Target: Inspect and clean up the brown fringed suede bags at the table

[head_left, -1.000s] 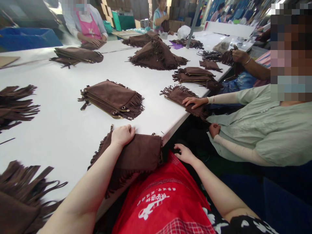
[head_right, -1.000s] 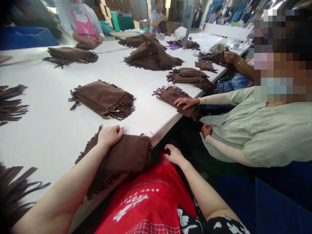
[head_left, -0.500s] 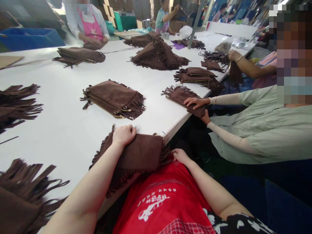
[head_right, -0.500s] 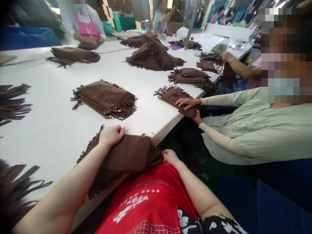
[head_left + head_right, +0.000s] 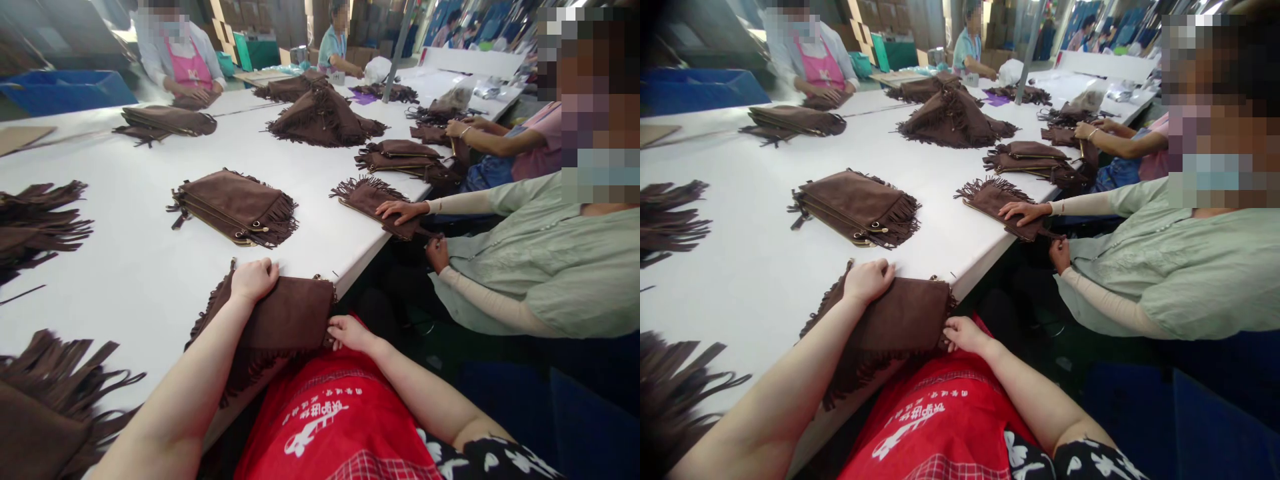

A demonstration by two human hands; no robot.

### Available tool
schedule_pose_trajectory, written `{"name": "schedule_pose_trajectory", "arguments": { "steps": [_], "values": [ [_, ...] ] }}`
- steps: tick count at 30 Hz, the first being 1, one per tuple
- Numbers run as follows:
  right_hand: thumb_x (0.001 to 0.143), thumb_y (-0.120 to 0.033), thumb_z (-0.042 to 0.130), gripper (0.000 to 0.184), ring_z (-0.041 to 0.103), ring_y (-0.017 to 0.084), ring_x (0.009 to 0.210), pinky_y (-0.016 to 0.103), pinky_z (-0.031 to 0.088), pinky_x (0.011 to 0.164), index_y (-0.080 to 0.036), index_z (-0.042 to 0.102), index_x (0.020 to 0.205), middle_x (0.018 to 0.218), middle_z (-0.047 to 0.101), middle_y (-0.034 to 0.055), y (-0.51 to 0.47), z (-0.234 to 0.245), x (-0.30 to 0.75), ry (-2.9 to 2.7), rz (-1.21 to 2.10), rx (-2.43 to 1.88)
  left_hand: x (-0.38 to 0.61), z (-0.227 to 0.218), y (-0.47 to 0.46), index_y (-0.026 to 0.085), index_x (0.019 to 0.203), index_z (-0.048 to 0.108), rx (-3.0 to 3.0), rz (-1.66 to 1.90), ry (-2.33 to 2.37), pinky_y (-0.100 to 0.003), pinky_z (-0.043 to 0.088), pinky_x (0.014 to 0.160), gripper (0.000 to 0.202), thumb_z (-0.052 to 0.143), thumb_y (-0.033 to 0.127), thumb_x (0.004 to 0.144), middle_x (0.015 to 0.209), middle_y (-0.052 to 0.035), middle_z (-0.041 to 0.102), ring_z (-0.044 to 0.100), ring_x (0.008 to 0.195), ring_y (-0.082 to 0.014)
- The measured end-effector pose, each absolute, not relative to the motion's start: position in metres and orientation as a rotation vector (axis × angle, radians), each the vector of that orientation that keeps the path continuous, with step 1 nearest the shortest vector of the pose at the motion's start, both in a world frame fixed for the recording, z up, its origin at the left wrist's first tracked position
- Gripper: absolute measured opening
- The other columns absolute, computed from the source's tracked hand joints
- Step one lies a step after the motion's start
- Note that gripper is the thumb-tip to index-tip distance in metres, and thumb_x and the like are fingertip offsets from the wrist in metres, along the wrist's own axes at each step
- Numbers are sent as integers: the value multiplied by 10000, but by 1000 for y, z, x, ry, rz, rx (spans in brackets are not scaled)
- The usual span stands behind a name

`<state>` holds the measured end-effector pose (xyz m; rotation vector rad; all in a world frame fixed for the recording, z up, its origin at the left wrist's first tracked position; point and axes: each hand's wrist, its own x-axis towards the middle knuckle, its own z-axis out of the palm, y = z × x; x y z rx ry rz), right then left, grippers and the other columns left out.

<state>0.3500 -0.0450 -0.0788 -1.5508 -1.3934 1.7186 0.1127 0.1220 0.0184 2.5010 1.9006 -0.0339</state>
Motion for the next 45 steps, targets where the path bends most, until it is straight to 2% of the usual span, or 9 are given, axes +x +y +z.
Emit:
{"name": "schedule_pose_trajectory", "arguments": {
  "steps": [10,15,18,21,22,24,29,36,45],
  "values": [
    [799,-96,524,205,569,99,431,183,414,461,-152,716,839,545,630,-4,-47,-89,419,-1438,1284,-2083,113,20,121,186,927,684,2482,-20,1893,-378,454,755,556,225,500,928,918,-148,718,666,885,-297],
    [860,-120,458,262,570,109,445,207,437,462,-99,681,996,615,635,25,-52,-87,458,-1299,1173,-2183,112,18,123,182,922,683,2468,-23,1888,-381,451,758,573,220,521,925,894,-150,716,666,867,-297],
    [823,-174,545,228,580,93,484,206,462,489,-127,673,1006,772,683,45,-50,-75,439,-1268,1337,-1929,114,20,125,191,897,679,2458,-27,1912,-379,452,743,573,220,533,924,893,-145,718,670,863,-300],
    [694,-221,685,480,610,100,513,213,471,476,-195,605,1167,976,695,45,-53,-65,389,-1264,1708,-1502,116,26,121,198,869,669,2459,-27,1909,-379,451,730,547,225,512,930,898,-144,721,674,866,-301],
    [666,-229,706,551,625,119,523,218,473,473,-213,580,1202,933,696,28,-54,-64,371,-1279,1838,-1391,116,29,119,200,856,663,2457,-24,1902,-376,450,725,534,229,501,933,896,-144,722,677,863,-297],
    [704,-256,646,379,619,145,509,226,465,472,-197,633,1078,667,648,-17,-55,-70,345,-1336,1959,-1295,113,34,116,208,825,651,2429,-10,1887,-367,447,712,514,232,483,940,882,-135,725,683,851,-283],
    [704,-221,611,64,644,173,664,222,444,529,-232,673,718,647,654,-29,-30,-89,352,-1587,1429,-1516,98,41,116,218,731,620,2256,41,1904,-382,436,726,547,230,541,939,833,-117,728,683,851,-290],
    [725,-144,486,260,681,181,795,216,440,678,-192,732,790,811,748,27,-10,-57,399,-1696,860,-1862,96,52,93,235,757,646,2332,-42,1604,-336,395,660,431,524,648,779,851,-71,727,661,826,-276],
    [716,-127,516,290,706,229,884,262,440,700,-251,749,835,876,762,42,2,-81,414,-1667,734,-2187,96,31,89,231,713,600,2231,64,1662,-323,374,663,395,465,580,841,826,-59,717,653,809,-243]
  ]
}}
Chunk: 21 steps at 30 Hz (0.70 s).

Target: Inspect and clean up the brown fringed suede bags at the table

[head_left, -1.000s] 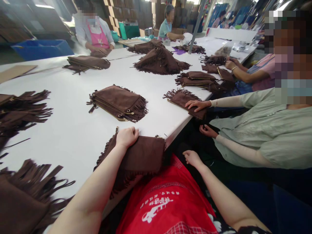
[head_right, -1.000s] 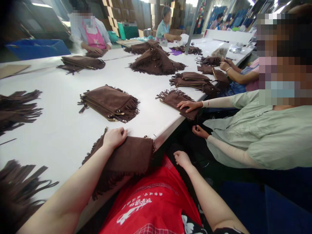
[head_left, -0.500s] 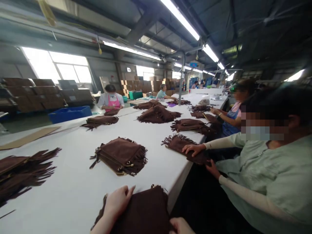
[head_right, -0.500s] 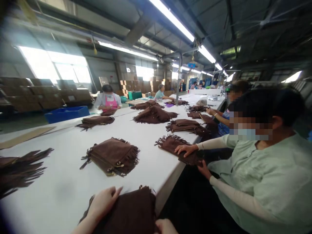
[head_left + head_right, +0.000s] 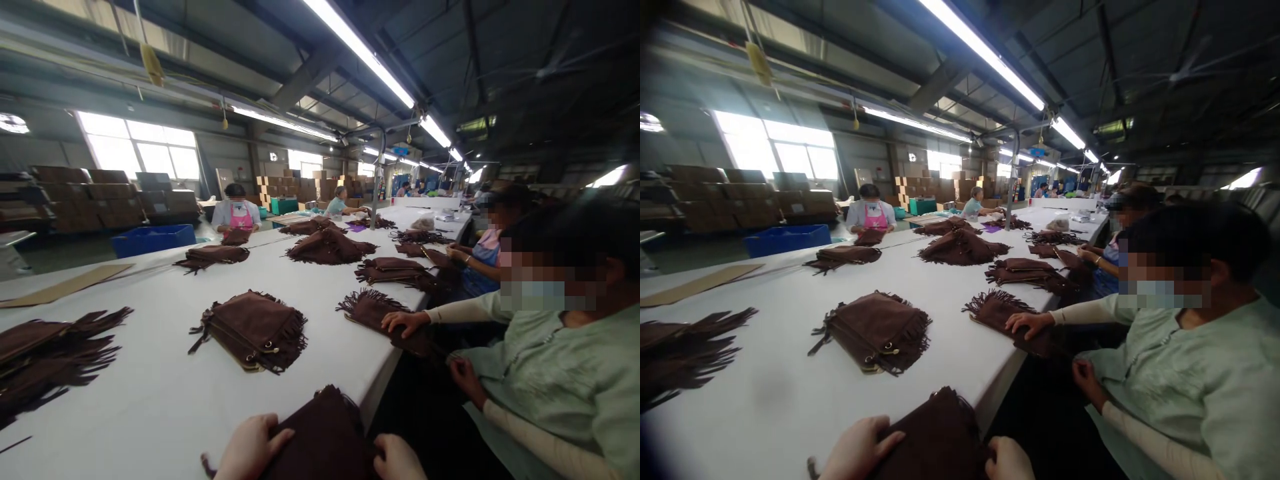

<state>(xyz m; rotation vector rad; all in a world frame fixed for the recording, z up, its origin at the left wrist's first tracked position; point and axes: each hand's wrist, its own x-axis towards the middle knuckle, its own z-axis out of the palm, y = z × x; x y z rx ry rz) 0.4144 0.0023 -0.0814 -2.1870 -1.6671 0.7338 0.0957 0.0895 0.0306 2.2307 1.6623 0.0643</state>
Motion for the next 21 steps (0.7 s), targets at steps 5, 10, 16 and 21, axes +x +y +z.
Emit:
{"name": "schedule_pose_trajectory", "arguments": {
  "steps": [5,10,16,21],
  "values": [
    [699,-83,530,279,710,231,821,270,439,667,-242,741,788,818,757,42,1,-108,451,-1555,673,-2276,94,27,88,228,699,582,2208,116,1674,-311,359,633,408,452,584,851,799,-52,709,646,770,-226],
    [770,-101,505,245,703,208,771,271,470,702,-194,731,780,782,745,60,-21,-102,499,-1466,678,-2309,95,30,89,238,720,618,2183,111,1657,-303,365,621,460,428,635,853,775,-55,703,642,752,-226],
    [776,-275,594,274,548,84,462,226,446,475,-159,663,1014,910,716,56,-23,-56,456,-1327,1015,-1826,98,26,104,247,823,681,2126,60,1768,-306,386,636,600,361,755,816,841,-82,702,628,799,-245],
    [713,-329,665,408,590,95,462,176,402,385,-155,572,1070,834,713,35,-12,-53,375,-1142,1515,-1458,97,23,104,247,813,676,2144,65,1783,-295,378,625,641,329,787,807,818,-71,698,621,776,-229]
  ]
}}
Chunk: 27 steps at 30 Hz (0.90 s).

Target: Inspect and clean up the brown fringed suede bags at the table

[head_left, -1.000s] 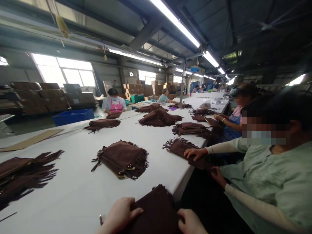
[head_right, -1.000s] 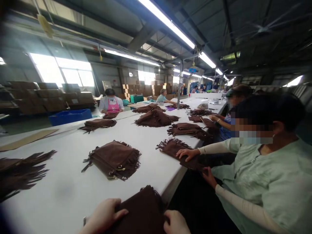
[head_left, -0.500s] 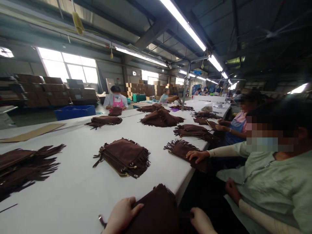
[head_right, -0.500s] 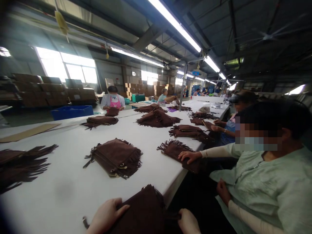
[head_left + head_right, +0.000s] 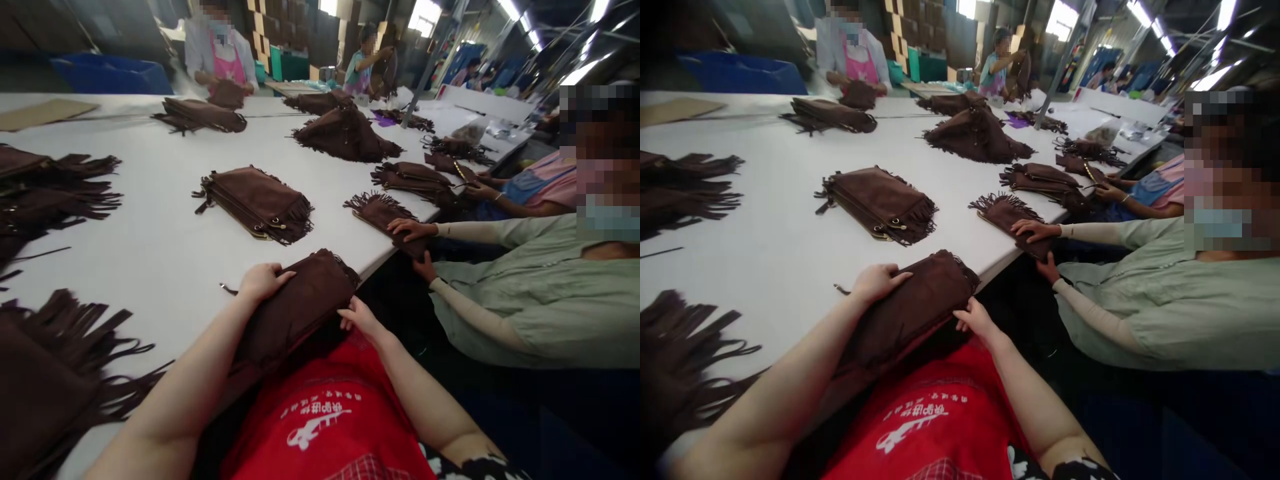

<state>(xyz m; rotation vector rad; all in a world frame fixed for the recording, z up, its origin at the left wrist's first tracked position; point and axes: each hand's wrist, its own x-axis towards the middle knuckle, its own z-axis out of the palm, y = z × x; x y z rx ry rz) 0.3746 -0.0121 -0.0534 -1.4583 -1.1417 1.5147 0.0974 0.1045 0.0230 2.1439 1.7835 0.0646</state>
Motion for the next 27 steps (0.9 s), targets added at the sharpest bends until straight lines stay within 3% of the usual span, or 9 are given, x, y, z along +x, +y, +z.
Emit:
{"name": "schedule_pose_trajectory", "arguments": {
  "steps": [2,6,13,18,22,27],
  "values": [
    [744,-308,618,254,575,94,431,162,378,365,-143,578,934,690,685,14,-13,-60,358,-1087,1620,-1513,97,23,102,246,801,670,2142,90,1786,-291,372,616,640,326,785,811,808,-66,696,619,766,-222],
    [792,-196,533,53,516,71,371,158,334,337,-155,563,775,603,647,-8,-18,-78,368,-1120,1532,-1826,96,21,102,242,784,663,2135,104,1787,-290,363,603,641,332,791,806,795,-63,692,615,750,-218],
    [855,-147,451,187,496,70,373,156,302,355,-120,628,908,522,574,-31,-31,-94,438,-1123,1319,-2104,96,19,104,233,821,675,2124,108,1773,-289,375,656,658,330,794,808,821,-69,691,606,782,-212],
    [843,-130,452,281,611,106,532,204,429,492,-119,684,1002,811,719,66,-32,-93,466,-1235,1187,-2182,97,19,103,224,811,674,2112,109,1789,-293,372,661,653,340,786,813,805,-67,678,598,773,-211],
    [755,-100,551,416,675,204,981,261,496,810,-217,708,1121,1119,719,58,-28,-90,465,-1713,957,-2286,98,22,102,228,822,679,2128,102,1799,-286,375,669,630,351,766,823,817,-65,682,601,794,-209],
    [856,-226,490,416,659,256,1050,326,484,873,-200,657,1237,1153,706,102,-14,-79,461,-1761,760,-2395,99,25,100,238,818,678,2143,56,1810,-301,387,658,610,341,746,840,842,-76,694,616,807,-229]
  ]
}}
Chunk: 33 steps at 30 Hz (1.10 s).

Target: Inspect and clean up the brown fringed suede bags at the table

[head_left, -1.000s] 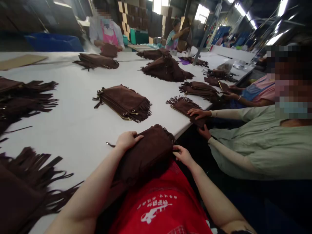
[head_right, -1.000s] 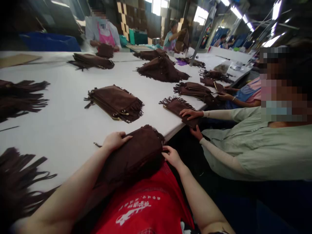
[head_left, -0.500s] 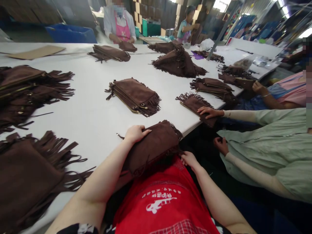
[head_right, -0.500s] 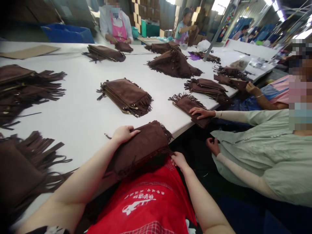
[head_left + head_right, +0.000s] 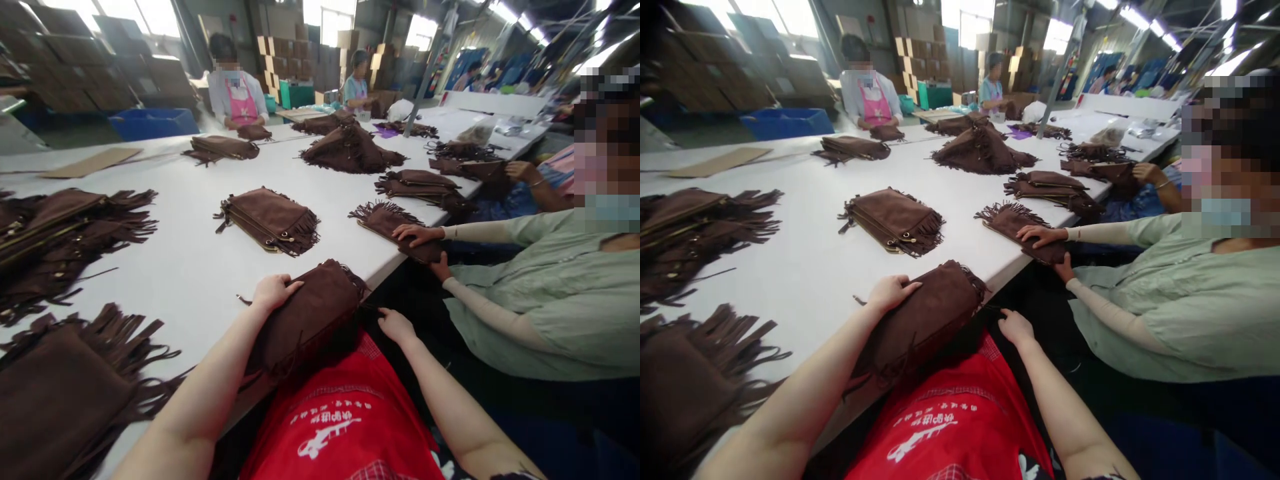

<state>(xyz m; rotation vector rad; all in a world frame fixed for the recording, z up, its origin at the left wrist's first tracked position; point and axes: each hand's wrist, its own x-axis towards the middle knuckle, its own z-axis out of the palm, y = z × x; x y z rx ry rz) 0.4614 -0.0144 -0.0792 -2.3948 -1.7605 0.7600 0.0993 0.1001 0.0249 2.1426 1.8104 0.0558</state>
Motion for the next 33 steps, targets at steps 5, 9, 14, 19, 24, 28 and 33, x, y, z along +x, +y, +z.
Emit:
{"name": "schedule_pose_trajectory", "arguments": {
  "steps": [5,9,14,19,24,28,33],
  "values": [
    [970,-342,350,434,687,260,936,339,482,811,-178,751,989,987,736,146,-8,-66,464,-1653,546,-2488,97,23,100,243,795,658,2164,64,1809,-299,385,639,582,337,724,856,834,-74,698,629,793,-226],
    [945,-390,451,396,695,255,863,319,485,757,-177,760,818,903,738,146,-10,-70,456,-1740,425,-2506,95,21,101,244,766,638,2176,94,1783,-301,384,636,553,346,701,867,810,-65,699,635,774,-224],
    [823,-357,666,309,591,307,1157,404,444,943,-239,716,1105,1538,360,115,-7,-79,457,-1834,372,-2483,95,23,100,241,759,624,2181,88,1780,-301,384,633,558,337,708,868,805,-67,702,643,788,-230],
    [686,-440,774,710,481,373,1274,503,387,1018,-207,566,1323,1499,384,193,3,-76,470,-1647,555,-2497,96,23,100,240,743,613,2181,74,1788,-302,376,633,568,328,716,863,790,-68,692,634,770,-226],
    [758,-316,570,338,672,159,644,268,509,596,-158,641,1048,988,712,87,12,-79,419,-1332,1131,-1733,97,27,100,240,745,613,2156,83,1791,-303,371,632,552,341,706,862,799,-68,693,632,774,-230],
    [701,-305,489,322,593,151,431,220,393,402,-137,621,942,643,665,23,10,-103,374,-1256,1376,-1680,95,31,95,237,747,620,2112,129,1769,-295,370,631,492,393,656,869,811,-57,703,639,782,-221],
    [631,-268,462,259,673,225,560,264,405,420,-220,670,777,715,711,57,17,-147,419,-1349,1080,-1839,93,26,94,232,777,643,2129,190,1811,-300,383,646,439,446,615,861,848,-61,714,648,811,-228]
  ]
}}
